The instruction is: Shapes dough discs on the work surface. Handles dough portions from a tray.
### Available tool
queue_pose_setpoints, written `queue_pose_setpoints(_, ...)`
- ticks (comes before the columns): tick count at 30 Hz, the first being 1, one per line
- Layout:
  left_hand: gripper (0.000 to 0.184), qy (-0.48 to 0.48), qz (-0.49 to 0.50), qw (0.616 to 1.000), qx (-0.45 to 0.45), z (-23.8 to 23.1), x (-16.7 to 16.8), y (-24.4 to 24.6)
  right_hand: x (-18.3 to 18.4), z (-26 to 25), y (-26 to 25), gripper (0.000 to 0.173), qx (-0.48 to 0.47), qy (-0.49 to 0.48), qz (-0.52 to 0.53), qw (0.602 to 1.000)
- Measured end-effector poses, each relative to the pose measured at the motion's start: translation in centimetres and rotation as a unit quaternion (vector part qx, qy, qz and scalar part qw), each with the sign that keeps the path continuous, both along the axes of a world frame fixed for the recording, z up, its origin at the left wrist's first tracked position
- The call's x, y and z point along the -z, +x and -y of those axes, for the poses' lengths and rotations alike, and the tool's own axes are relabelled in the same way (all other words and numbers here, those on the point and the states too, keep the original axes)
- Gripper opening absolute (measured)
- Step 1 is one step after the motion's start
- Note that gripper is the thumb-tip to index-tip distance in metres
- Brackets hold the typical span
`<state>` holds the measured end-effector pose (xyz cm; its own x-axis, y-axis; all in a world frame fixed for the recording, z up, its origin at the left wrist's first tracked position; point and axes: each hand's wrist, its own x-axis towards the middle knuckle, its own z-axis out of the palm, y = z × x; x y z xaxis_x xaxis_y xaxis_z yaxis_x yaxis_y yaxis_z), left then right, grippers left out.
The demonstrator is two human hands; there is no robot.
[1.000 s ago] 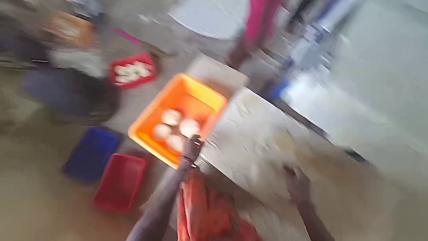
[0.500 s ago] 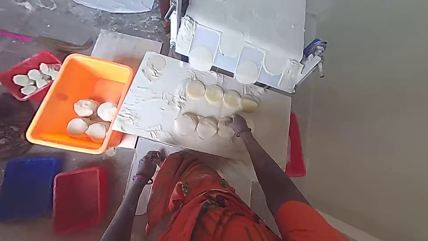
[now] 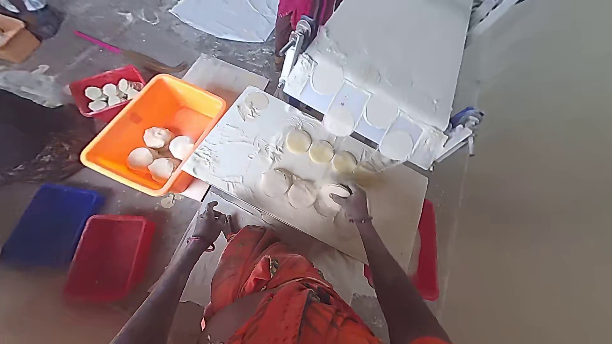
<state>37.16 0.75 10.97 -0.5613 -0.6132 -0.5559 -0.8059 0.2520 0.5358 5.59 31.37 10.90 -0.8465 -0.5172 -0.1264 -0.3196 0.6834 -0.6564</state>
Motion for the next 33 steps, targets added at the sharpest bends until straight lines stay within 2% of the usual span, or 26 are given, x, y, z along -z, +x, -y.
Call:
queue_pose_setpoints(2, 0.057, 0.016, 0.0, 1.0, 0.016, -0.2, -0.2, -0.9, 0.5, -0.7, 0.7, 0.051, 0.047, 0.014, 0.0, 0.999)
queue_pose_setpoints(4, 0.055, 0.041, 0.023, 0.998, 0.034, -0.2, -0.8, -1.3, 1.9, -0.4, 1.2, 0.046, 0.028, 0.052, -0.013, 0.998)
queue_pose_setpoints(6, 0.056, 0.048, 0.033, 0.997, 0.043, 0.8, -1.5, -1.3, 2.9, 0.3, 2.4, 0.043, 0.027, -0.009, -0.076, 0.997)
queue_pose_setpoints(8, 0.06, 0.06, -0.001, 0.998, 0.034, 2.0, -0.7, -1.4, 2.8, 0.4, 3.2, 0.048, 0.07, -0.05, -0.12, 0.989)
queue_pose_setpoints(10, 0.057, 0.075, -0.034, 0.996, 0.039, 3.3, 0.5, -1.6, 3.9, 0.1, 3.1, 0.057, 0.094, 0.002, -0.129, 0.987)
queue_pose_setpoints(11, 0.053, 0.081, -0.048, 0.994, 0.05, 3.8, 0.7, -1.8, 4.2, 0.4, 3.0, 0.055, 0.09, 0.035, -0.129, 0.987)
queue_pose_setpoints(13, 0.043, 0.079, -0.104, 0.99, 0.061, 5.4, 0.3, -2.5, 2.6, 3.0, 3.1, 0.044, 0.064, 0.059, -0.145, 0.986)
queue_pose_setpoints(15, 0.036, 0.097, -0.197, 0.975, 0.024, 7.2, -0.2, -3.4, -0.6, 8.1, 4.5, 0.044, 0.039, 0.026, -0.15, 0.988)
queue_pose_setpoints(17, 0.037, 0.18, -0.295, 0.937, -0.054, 9.1, 0.1, -4.2, -3.4, 14.6, 7.2, 0.046, -0.014, -0.023, -0.128, 0.991)
queue_pose_setpoints(18, 0.04, 0.246, -0.334, 0.904, -0.101, 10.4, 0.5, -4.8, -4.4, 18.5, 8.5, 0.044, -0.051, -0.046, -0.099, 0.993)
queue_pose_setpoints(21, 0.06, 0.453, -0.365, 0.773, -0.252, 15.2, 0.5, -5.0, -5.8, 30.8, 12.1, 0.033, -0.137, -0.09, 0.094, 0.982)
queue_pose_setpoints(23, 0.064, 0.501, -0.429, 0.67, -0.339, 18.6, 0.5, -3.0, -4.4, 38.4, 14.1, 0.028, -0.189, -0.112, 0.202, 0.954)
queue_pose_setpoints(24, 0.064, 0.504, -0.469, 0.637, -0.346, 20.6, 0.8, -1.7, -3.2, 41.8, 14.9, 0.026, -0.216, -0.118, 0.238, 0.94)
queue_pose_setpoints(25, 0.062, 0.481, -0.488, 0.636, -0.356, 22.7, 1.5, -0.4, -1.9, 45.0, 15.6, 0.027, -0.238, -0.12, 0.263, 0.927)
queue_pose_setpoints(26, 0.059, 0.439, -0.483, 0.663, -0.367, 25.0, 2.1, 0.8, -0.3, 47.9, 16.4, 0.028, -0.253, -0.117, 0.281, 0.919)
queue_pose_setpoints(29, 0.041, 0.3, -0.404, 0.789, -0.352, 31.4, 4.8, 4.4, 4.5, 55.7, 19.1, 0.033, -0.255, -0.087, 0.316, 0.91)
queue_pose_setpoints(31, 0.035, 0.22, -0.349, 0.847, -0.335, 35.3, 7.9, 6.2, 8.0, 60.2, 20.7, 0.034, -0.261, -0.067, 0.329, 0.905)
queue_pose_setpoints(33, 0.038, 0.142, -0.277, 0.888, -0.338, 38.4, 10.4, 6.9, 10.8, 63.8, 22.0, 0.036, -0.268, -0.034, 0.319, 0.909)
